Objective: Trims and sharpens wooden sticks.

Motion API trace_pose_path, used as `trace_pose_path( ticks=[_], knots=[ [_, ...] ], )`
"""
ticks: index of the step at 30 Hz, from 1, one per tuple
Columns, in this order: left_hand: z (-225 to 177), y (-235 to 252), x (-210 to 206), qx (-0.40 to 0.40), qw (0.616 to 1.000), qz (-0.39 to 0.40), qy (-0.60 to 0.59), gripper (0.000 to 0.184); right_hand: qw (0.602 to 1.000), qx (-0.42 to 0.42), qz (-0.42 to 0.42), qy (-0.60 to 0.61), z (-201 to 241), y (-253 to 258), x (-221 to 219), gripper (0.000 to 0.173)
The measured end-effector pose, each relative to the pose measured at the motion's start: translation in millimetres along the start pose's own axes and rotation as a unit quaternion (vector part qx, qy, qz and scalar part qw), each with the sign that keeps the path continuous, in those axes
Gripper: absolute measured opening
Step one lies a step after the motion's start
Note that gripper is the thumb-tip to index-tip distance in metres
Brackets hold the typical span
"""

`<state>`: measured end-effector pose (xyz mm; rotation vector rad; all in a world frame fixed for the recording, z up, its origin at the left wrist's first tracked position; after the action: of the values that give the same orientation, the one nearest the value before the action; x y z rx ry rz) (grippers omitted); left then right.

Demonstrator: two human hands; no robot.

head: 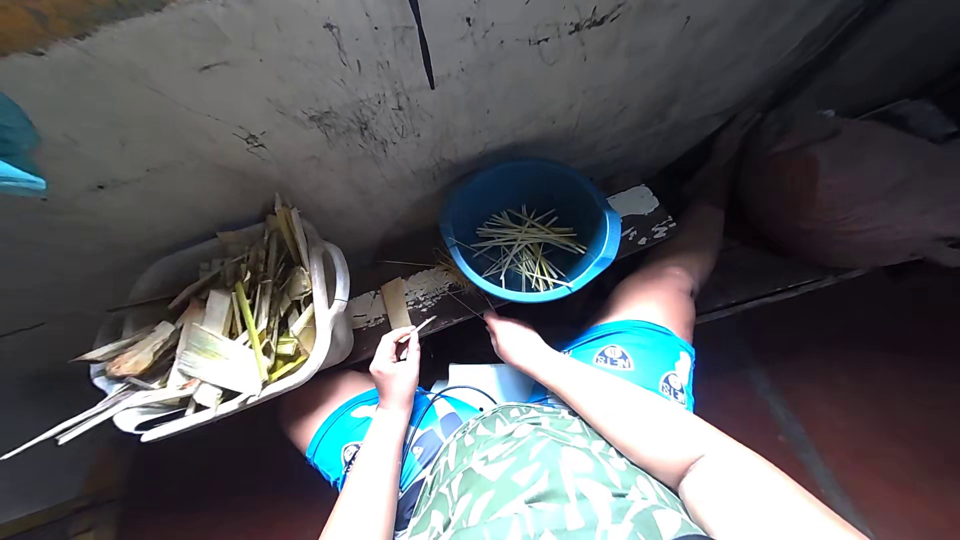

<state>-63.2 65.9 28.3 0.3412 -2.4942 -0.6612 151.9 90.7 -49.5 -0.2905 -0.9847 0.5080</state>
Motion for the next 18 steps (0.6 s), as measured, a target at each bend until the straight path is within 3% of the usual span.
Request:
trace_pose_path(
  ticks=[8,13,15,18],
  knots=[
    [2.3,-0.2,-1.2,0.004,1.000,0.010,0.019,0.017,0.983,0.168,-0.070,0.019,38.9,-12.8,-0.4,0.030],
    [7.9,-0.3,3.4,0.048,0.998,-0.010,0.035,0.017,0.961,0.253,-0.112,0.021,62.1,-29.7,-4.4,0.026],
    [8.9,0.0,5.4,0.056,0.998,-0.017,0.033,0.018,0.961,0.255,-0.104,0.011,66.1,-30.8,-7.1,0.026],
    [11.2,-0.3,7.2,0.039,0.999,-0.017,0.020,0.016,0.984,0.175,-0.027,-0.023,52.3,-17.4,-14.7,0.026]
  ],
)
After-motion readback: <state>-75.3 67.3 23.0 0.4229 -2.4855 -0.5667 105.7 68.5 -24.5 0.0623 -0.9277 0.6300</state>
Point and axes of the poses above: each hand's wrist, its own y-axis towards the middle knuckle, its own x-axis out of the back of the hand, z = x × y, the point moved 10 cm from there along y, towards the middle knuckle
